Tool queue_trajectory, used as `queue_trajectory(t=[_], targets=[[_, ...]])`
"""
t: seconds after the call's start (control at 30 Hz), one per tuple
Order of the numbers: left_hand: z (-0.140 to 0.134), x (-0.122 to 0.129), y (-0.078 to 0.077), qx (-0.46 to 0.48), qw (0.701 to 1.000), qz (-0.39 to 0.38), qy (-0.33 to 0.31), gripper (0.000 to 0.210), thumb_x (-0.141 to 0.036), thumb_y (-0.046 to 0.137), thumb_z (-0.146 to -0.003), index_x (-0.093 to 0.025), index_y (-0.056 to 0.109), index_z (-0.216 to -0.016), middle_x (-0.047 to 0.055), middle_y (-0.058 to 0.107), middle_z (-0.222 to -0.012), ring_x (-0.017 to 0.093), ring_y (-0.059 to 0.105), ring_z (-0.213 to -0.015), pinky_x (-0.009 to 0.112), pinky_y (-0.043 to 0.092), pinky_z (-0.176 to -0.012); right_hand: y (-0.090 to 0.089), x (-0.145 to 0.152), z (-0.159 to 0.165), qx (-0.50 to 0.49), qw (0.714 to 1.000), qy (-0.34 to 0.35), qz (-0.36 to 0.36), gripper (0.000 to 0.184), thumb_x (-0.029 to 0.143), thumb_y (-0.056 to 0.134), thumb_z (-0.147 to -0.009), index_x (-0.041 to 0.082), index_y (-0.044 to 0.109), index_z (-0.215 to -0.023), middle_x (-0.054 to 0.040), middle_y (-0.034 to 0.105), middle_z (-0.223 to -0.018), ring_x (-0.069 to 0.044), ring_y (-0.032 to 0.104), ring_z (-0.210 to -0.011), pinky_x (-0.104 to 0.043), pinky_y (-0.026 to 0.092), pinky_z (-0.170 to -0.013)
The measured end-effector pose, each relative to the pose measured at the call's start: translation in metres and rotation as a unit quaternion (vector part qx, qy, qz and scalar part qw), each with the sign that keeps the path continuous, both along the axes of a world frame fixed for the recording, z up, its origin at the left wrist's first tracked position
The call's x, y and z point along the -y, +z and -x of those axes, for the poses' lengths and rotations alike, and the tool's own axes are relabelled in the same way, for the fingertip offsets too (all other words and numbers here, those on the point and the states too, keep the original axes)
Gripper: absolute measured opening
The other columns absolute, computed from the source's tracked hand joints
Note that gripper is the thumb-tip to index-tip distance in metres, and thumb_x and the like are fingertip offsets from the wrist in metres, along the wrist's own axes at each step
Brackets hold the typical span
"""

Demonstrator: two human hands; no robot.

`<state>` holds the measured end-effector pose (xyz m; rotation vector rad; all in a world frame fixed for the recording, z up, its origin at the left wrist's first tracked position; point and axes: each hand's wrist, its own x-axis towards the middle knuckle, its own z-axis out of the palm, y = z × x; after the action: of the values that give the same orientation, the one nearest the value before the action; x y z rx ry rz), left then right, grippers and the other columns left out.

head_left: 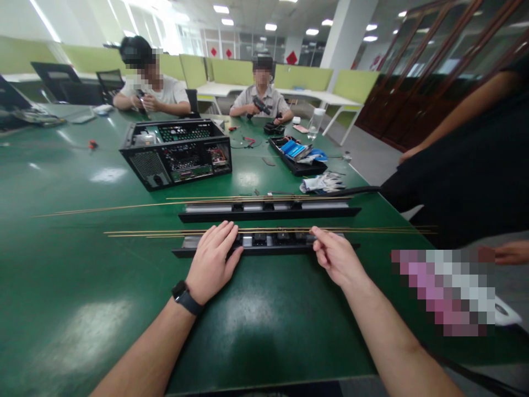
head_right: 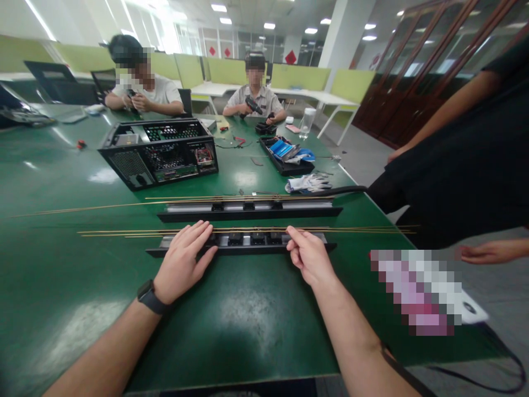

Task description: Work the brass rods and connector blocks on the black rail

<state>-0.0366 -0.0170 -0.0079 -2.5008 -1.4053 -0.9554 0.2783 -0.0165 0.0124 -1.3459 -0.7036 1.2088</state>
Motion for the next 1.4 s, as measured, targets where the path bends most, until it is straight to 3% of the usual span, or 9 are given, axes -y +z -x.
queue_trajectory(t=[0.63,1.03,1.4], targets=[[-0.0016,0.0018,0.0021,-0.007,1.0,0.007,0.009,0.052,-0.035,0.054,-0.103,-0.021,0.05,-0.152,0.013,0.058,-0.153,0.03,0.05,-0.146,0.054,0.039,-0.124,0.0002,-0.0007,-0.0013,-0.019,1.0,-0.005,-0.005,0.042,0.045,0.091,-0.068,0.014,0.068,-0.084,0.0035,0.059,-0.055,-0.004,0.038,-0.031,-0.016,0.021,-0.027],[-0.0016,0.0015,0.0016,-0.001,1.0,0.0,0.006,0.052,-0.034,0.055,-0.102,-0.021,0.05,-0.152,0.014,0.058,-0.152,0.03,0.05,-0.146,0.054,0.04,-0.123,-0.0007,-0.0011,-0.0002,0.011,1.0,0.002,0.009,0.047,0.05,0.093,-0.065,0.016,0.063,-0.078,0.0025,0.061,-0.055,-0.004,0.038,-0.03,-0.017,0.019,-0.026],[-0.0006,0.0006,0.0003,-0.006,1.0,-0.005,0.003,0.054,-0.034,0.054,-0.102,-0.022,0.047,-0.154,0.014,0.057,-0.153,0.031,0.05,-0.146,0.056,0.042,-0.121,0.0022,0.0003,0.0007,-0.014,1.0,-0.001,0.0,0.043,0.046,0.091,-0.067,0.014,0.068,-0.084,0.0033,0.059,-0.055,-0.004,0.038,-0.032,-0.017,0.019,-0.027]])
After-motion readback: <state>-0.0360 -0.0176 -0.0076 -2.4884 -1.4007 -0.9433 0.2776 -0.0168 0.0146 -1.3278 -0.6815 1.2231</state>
